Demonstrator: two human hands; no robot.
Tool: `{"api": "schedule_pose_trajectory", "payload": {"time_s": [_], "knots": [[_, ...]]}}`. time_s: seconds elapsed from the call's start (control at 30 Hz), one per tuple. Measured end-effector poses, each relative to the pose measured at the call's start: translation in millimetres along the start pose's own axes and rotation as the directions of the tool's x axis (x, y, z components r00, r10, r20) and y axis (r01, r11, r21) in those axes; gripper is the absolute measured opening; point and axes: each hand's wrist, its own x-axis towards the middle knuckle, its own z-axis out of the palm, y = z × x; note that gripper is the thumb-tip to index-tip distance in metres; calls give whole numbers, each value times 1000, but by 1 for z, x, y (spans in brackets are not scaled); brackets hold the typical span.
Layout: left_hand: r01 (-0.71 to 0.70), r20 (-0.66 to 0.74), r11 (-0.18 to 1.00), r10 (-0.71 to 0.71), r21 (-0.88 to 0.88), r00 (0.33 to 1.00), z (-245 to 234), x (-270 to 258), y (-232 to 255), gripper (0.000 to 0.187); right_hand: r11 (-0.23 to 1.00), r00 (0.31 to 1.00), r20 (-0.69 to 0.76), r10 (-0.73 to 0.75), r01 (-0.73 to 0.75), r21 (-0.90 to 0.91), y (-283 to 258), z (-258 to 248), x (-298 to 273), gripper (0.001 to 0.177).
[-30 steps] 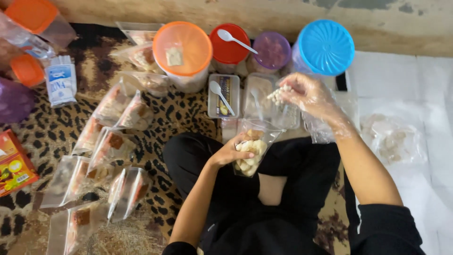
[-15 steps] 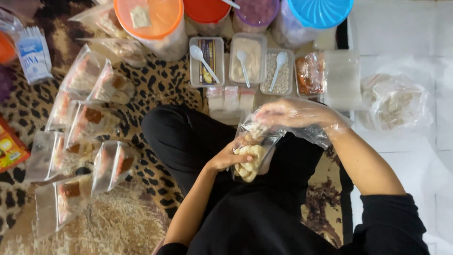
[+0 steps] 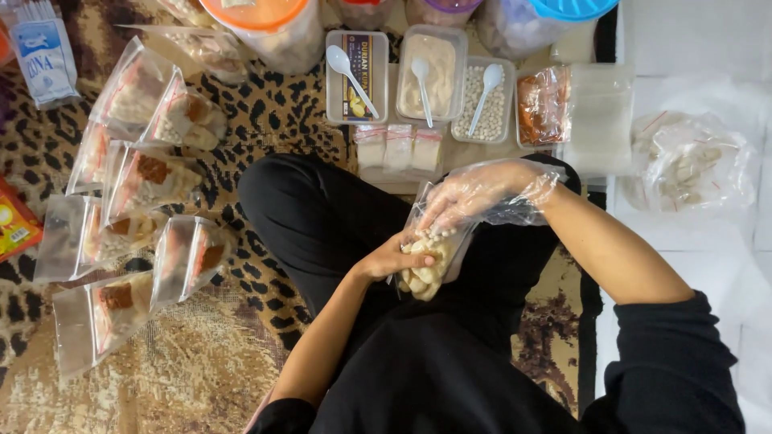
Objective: Manually packaging various snack items from containers into small plastic bags while sitting on the floor.
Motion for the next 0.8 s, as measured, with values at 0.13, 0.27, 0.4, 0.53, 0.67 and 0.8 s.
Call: {"api": "schedule_pose_trajectory", "payload": {"time_s": [0.13,0.27,0.4,0.53,0.67,0.8], "knots": [[27,12,999,-27,-19,1000,-4,1,-6,54,999,996,75,40,-37,-39,7,-1,12,37],[42,41,999,-42,1,998,-11,5,-22,61,997,987,163,0,12,-73,34,9,36,33],[-1,38,1000,0,27,999,-12,3,-14,62,987,993,35,113,-116,114,11,0,21,32],[-22,15,999,22,-40,1000,-18,2,-14,69,873,956,-211,202,-78,481,1,-7,9,33],[-27,39,997,30,-68,999,-15,5,-7,74,924,923,-305,233,-113,365,-2,-10,-9,30],[-17,44,998,20,-67,999,-15,7,-16,76,898,942,-176,285,-198,392,5,-2,-8,37]]}}
